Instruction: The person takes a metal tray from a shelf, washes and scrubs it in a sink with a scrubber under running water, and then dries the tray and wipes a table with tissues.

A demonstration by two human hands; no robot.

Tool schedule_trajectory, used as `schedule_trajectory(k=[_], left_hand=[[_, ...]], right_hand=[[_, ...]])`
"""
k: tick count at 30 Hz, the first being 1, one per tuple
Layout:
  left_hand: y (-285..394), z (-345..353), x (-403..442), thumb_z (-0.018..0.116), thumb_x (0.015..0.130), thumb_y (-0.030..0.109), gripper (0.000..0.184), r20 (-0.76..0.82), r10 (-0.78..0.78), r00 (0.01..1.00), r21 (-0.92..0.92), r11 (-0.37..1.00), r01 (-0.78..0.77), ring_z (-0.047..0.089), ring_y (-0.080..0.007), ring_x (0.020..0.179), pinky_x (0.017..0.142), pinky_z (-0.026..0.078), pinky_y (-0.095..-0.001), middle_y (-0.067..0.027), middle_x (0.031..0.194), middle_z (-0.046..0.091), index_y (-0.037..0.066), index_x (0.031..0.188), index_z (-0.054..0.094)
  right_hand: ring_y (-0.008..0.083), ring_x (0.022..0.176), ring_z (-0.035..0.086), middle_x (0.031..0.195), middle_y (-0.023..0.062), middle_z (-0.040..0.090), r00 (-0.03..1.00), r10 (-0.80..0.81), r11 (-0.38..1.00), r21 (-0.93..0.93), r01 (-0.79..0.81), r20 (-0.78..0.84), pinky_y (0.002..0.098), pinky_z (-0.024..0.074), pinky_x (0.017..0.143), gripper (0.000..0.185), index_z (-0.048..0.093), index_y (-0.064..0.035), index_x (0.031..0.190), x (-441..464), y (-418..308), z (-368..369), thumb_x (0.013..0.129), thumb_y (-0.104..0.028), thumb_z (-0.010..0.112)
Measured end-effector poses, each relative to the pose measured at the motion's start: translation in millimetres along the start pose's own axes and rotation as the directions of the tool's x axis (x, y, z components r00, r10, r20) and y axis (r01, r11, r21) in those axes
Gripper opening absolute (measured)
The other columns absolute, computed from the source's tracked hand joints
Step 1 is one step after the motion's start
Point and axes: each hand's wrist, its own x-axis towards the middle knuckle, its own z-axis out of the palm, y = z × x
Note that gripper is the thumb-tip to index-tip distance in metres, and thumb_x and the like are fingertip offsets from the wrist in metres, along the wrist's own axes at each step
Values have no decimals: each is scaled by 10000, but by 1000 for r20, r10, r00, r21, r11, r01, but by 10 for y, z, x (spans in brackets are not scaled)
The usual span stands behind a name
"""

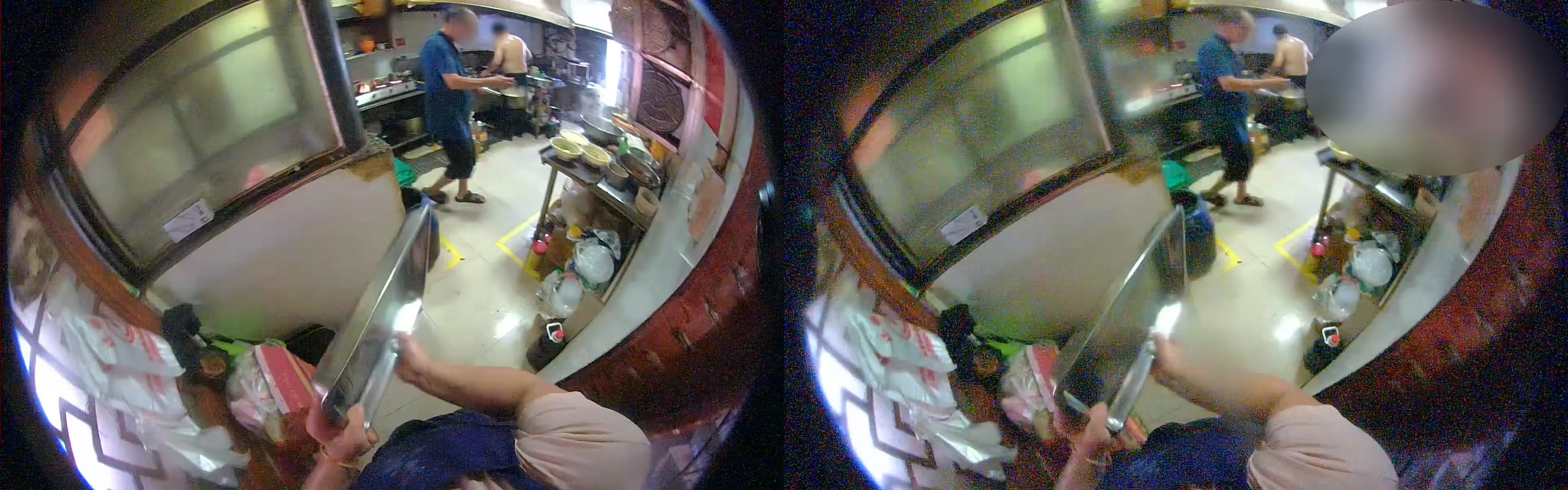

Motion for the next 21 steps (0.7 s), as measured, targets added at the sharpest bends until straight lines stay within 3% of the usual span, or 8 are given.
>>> schedule_trajectory(k=[1, 2, 8, 9, 11, 17, 20, 21], left_hand=[[-30, -28, 55, 674, 651, -20, 572, 3, 46, 999, 82, 996, -46, 613, -186, 946, 850, 487, -321, -100, 1078, 627, -29, 1208, 544], [-167, -49, 153, 667, 668, -32, 587, -13, 389, 921, 150, 912, -383, 604, -193, 979, 868, 476, -326, -103, 1117, 613, -16, 1236, 524], [488, 141, 441, 630, 693, -80, 571, -382, 130, 915, -321, 910, -263, 582, -195, 1027, 904, 455, -332, -95, 1133, 606, -10, 1246, 510], [422, 62, 425, 626, 693, -83, 565, -405, 117, 907, -291, 924, -249, 581, -194, 1026, 906, 456, -335, -94, 1140, 601, -11, 1242, 510], [191, -60, 434, 617, 693, -88, 554, -429, 115, 896, -245, 940, -238, 580, -193, 1026, 910, 458, -342, -92, 1155, 592, -14, 1232, 511], [89, -244, 347, 641, 684, -98, 593, -577, -51, 815, -356, 914, -195, 559, -178, 1052, 902, 454, -319, -97, 1199, 559, 0, 1248, 488], [-240, -402, 151, 680, 758, 18, 615, -395, 250, 884, -54, 954, -295, 532, -205, 1122, 975, 425, -363, -101, 1270, 521, 30, 1322, 435], [-314, -484, 91, 674, 792, 99, 616, -367, 95, 925, -263, 944, -201, 509, -218, 1159, 1003, 403, -385, -99, 1303, 498, 43, 1346, 410]], right_hand=[[255, 961, 581, 1090, 103, 572, 1000, -5, 999, -36, 5, 14, 476, 508, 781, 357, 521, -50, 1180, 7, 163, 163, 925, -300, 518], [252, 896, 580, 1034, 108, 578, 999, -53, 994, -93, 53, 3, 467, 502, 738, 374, 545, -30, 1127, 22, 322, 256, 902, -329, 550], [237, 789, 588, 915, 132, 601, 999, -37, 899, -436, 49, 37, 391, 490, 712, 474, 590, 75, 1040, -370, 802, 711, 851, -359, 604], [249, 788, 599, 875, 136, 604, 999, 36, 868, -495, -41, -20, 403, 496, 729, 421, 580, 61, 1040, -676, 737, 920, 880, -328, 565], [277, 978, 575, 1145, 125, 553, 967, 227, 885, -440, -154, 117, 444, 486, 843, 411, 446, -13, 1251, -884, 767, 989, 952, -293, 472], [245, 975, 555, 1155, 120, 541, 846, 529, 744, -517, -423, 68, 402, 480, 821, 413, 419, -28, 1271, -1101, 781, 1122, 956, -293, 458], [206, 926, 552, 1101, 105, 554, 936, 310, 745, -654, -130, 167, 369, 488, 757, 356, 462, -50, 1201, -983, 598, 1041, 933, -280, 513], [192, 906, 553, 1074, 99, 561, 955, 185, 723, -690, 26, 231, 359, 492, 731, 330, 483, -57, 1167, -931, 493, 979, 924, -274, 537]])
